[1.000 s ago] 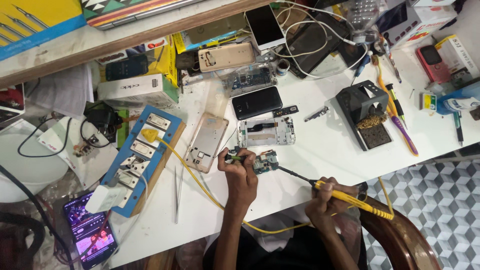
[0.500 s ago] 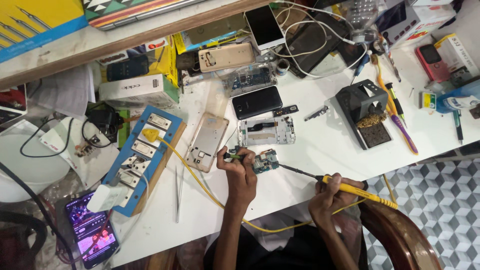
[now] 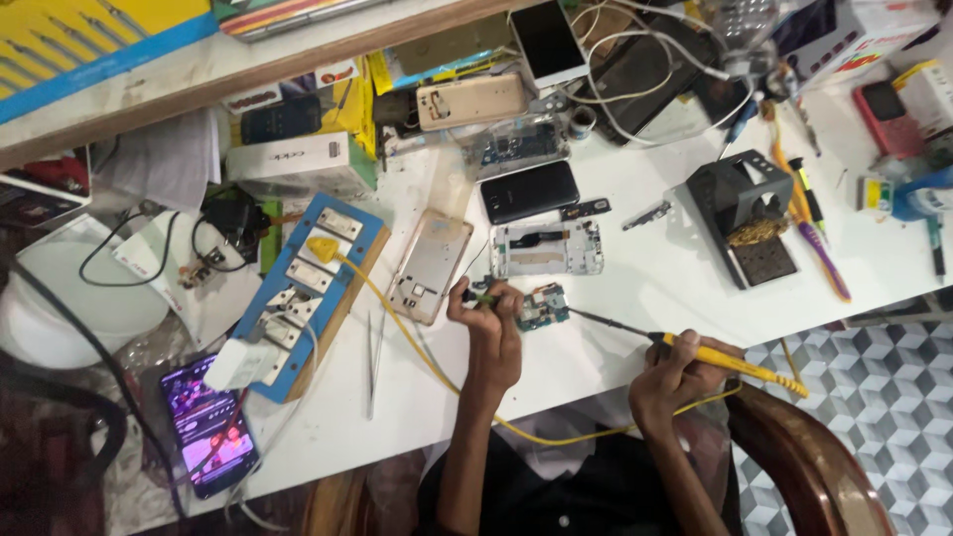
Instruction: The person uses a soldering iron and solder wire to work on a small circuit board. They hold the board with one hand and apply the soldering iron with the other, focusing on specific points on the board.
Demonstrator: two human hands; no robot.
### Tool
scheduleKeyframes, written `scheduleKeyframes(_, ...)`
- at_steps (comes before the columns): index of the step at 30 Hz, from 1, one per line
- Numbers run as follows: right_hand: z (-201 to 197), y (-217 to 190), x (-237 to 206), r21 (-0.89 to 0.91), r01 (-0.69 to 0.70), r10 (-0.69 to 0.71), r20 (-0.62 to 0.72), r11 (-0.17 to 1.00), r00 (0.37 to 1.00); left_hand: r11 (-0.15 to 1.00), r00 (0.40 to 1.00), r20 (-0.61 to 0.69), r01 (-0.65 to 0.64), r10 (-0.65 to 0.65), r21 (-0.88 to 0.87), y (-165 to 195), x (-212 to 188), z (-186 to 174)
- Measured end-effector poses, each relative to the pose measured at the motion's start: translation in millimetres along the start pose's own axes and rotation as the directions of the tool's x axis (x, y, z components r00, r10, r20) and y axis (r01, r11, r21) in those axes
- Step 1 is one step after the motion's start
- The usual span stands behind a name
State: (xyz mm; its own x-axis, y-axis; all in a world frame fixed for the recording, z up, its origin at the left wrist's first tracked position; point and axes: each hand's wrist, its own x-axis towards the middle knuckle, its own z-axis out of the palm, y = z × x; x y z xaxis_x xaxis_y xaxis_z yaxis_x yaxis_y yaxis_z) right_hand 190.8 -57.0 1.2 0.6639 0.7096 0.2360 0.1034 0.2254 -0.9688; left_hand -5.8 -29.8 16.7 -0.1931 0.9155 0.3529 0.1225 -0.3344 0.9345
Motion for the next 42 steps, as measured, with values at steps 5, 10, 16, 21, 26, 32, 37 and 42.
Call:
scheduleKeyframes(5, 0.3, -1.8, 2.9, -0.052, -0.018, 0.019, 0.017, 0.998, 1.000, 0.996, 0.999, -0.009, 0.036, -0.037, -0.081, 0.2, 0.8, -0.3)
scheduleKeyframes(10, 2.6, -4.1, 0.9, -0.067, 0.034, -0.032, 0.034, 0.997, 0.999, 1.000, 1.000, -0.012, -0.017, 0.017, -0.005, -1.1, 0.8, 0.6)
scheduleKeyframes(16, 4.7, -13.1, 0.5, -0.137, 0.057, -0.054, 0.023, 0.989, 0.998, 1.000, 1.000, -0.028, -0.013, 0.013, 0.028, -4.0, -0.7, 0.5)
scheduleKeyframes(21, 4.6, -18.9, -1.4, -0.129, 0.107, -0.098, 0.077, 0.986, 0.992, 0.998, 0.999, 0.009, -0.032, 0.031, 0.056, -4.1, -3.5, 0.6)
scheduleKeyframes(26, 1.4, -18.3, -1.9, -0.106, 0.103, -0.091, 0.109, 0.989, 0.990, 0.999, 1.000, -0.014, 0.022, -0.023, -0.030, -5.7, -0.9, 1.0)
scheduleKeyframes(32, 2.9, -10.4, -1.5, -0.118, 0.084, -0.077, 0.070, 0.989, 0.995, 0.996, 0.998, -0.029, 0.054, -0.056, -0.067, -5.4, 1.1, 1.5)
scheduleKeyframes(37, 3.9, -10.1, -0.9, -0.077, 0.075, -0.071, 0.058, 0.994, 0.996, 0.992, 0.998, -0.033, 0.053, -0.057, -0.118, -3.9, 1.6, 1.0)
scheduleKeyframes(42, 1.5, -11.7, -2.3, -0.088, 0.068, -0.061, 0.077, 0.994, 0.995, 0.991, 0.997, -0.030, 0.068, -0.072, -0.118, -3.0, 0.6, 0.5)
